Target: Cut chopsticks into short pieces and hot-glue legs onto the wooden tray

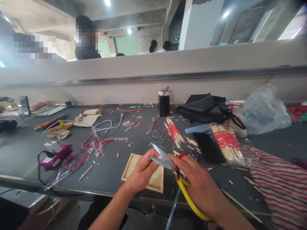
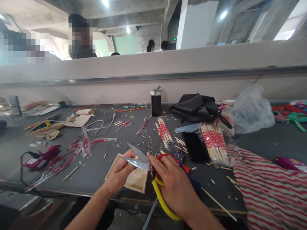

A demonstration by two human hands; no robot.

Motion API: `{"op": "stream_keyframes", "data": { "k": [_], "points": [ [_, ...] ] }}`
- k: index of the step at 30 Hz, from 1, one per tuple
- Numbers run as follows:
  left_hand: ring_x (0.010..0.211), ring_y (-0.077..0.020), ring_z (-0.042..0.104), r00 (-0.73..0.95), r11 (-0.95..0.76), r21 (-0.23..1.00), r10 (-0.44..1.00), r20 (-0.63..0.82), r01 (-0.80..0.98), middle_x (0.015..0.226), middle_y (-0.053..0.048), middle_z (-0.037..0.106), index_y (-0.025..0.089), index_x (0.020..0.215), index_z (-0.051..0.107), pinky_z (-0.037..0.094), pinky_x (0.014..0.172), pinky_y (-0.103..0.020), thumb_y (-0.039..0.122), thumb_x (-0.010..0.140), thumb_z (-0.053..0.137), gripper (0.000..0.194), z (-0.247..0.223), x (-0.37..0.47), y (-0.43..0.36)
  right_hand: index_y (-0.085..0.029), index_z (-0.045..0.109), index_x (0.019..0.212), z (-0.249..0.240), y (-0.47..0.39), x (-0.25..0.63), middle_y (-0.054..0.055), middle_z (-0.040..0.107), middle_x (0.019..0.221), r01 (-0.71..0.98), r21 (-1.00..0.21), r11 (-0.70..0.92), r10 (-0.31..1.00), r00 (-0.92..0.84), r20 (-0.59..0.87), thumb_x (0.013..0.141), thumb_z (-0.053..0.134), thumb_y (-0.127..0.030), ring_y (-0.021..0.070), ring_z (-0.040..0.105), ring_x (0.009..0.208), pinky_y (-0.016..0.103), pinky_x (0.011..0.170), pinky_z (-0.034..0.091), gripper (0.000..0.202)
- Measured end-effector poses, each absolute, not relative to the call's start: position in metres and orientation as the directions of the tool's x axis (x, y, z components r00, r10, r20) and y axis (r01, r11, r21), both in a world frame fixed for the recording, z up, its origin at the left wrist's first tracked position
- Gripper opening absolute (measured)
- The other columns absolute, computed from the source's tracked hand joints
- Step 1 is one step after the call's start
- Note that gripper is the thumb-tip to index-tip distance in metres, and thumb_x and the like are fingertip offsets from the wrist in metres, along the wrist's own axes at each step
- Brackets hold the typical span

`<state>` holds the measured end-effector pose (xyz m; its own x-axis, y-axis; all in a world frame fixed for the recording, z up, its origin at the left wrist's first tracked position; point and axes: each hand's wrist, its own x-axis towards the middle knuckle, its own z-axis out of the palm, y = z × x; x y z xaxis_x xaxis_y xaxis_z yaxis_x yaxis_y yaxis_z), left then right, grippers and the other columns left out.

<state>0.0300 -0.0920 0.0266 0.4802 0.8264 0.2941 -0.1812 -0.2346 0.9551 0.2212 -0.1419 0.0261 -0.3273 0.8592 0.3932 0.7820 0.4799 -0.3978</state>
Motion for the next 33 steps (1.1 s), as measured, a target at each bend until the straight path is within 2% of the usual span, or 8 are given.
{"op": "stream_keyframes", "data": {
  "k": [4, 10, 14, 21, 33],
  "points": [
    [0.082, -0.0151, 0.051, 0.484, -0.261, 0.948, 0.815, 0.319, -0.184, 0.087, -0.003, 0.056, 0.016, 0.085, 0.057, 0.039, 0.077, -0.026, 0.033, 0.091, 0.05, 0.019, 0.025, 0.03, -0.092, -0.021, 0.041, 0.134, 0.024, -0.142, 0.221, 0.008, 0.053, 0.102, 0.792, -0.372, 0.484, 0.849, -0.323, 0.418, 0.074, 0.05, 0.004, 0.0251, 0.052, 0.099, 0.042, 0.086, 0.05, 0.065],
    [0.086, -0.0174, 0.053, 0.501, -0.354, 0.927, 0.785, 0.365, -0.122, 0.09, -0.005, 0.058, 0.016, 0.091, 0.061, 0.041, 0.08, -0.029, 0.033, 0.093, 0.046, 0.023, 0.023, 0.026, -0.091, -0.021, 0.041, 0.135, 0.019, -0.142, 0.22, 0.008, 0.053, 0.102, 0.774, -0.419, 0.474, 0.864, -0.317, 0.392, 0.073, 0.051, 0.004, 0.0255, 0.05, 0.1, 0.043, 0.089, 0.048, 0.067],
    [0.087, -0.0183, 0.054, 0.51, -0.358, 0.927, 0.779, 0.364, -0.114, 0.091, -0.007, 0.059, 0.015, 0.091, 0.061, 0.041, 0.081, -0.03, 0.036, 0.092, 0.047, 0.025, 0.024, 0.026, -0.09, -0.021, 0.043, 0.133, 0.016, -0.14, 0.219, 0.008, 0.053, 0.102, 0.756, -0.436, 0.488, 0.855, -0.313, 0.413, 0.074, 0.05, 0.004, 0.0252, 0.05, 0.101, 0.045, 0.092, 0.047, 0.065],
    [0.088, -0.0176, 0.054, 0.491, -0.369, 0.919, 0.78, 0.388, -0.141, 0.088, -0.005, 0.057, 0.016, 0.088, 0.059, 0.041, 0.082, -0.03, 0.03, 0.093, 0.046, 0.019, 0.022, 0.027, -0.091, -0.02, 0.042, 0.134, 0.018, -0.142, 0.219, 0.009, 0.053, 0.105, 0.772, -0.394, 0.499, 0.839, -0.317, 0.443, 0.074, 0.05, 0.002, 0.0266, 0.049, 0.104, 0.044, 0.092, 0.047, 0.065],
    [0.082, -0.0147, 0.054, 0.473, -0.502, 0.858, 0.733, 0.489, -0.109, 0.096, -0.005, 0.062, 0.017, 0.089, 0.063, 0.041, 0.078, -0.028, 0.028, 0.094, 0.046, 0.021, 0.027, 0.028, -0.091, -0.019, 0.045, 0.13, 0.009, -0.143, 0.215, 0.008, 0.055, 0.094, 0.748, -0.447, 0.49, 0.846, -0.286, 0.449, 0.074, 0.047, -0.001, 0.0242, 0.058, 0.087, 0.041, 0.076, 0.053, 0.059]
  ]
}}
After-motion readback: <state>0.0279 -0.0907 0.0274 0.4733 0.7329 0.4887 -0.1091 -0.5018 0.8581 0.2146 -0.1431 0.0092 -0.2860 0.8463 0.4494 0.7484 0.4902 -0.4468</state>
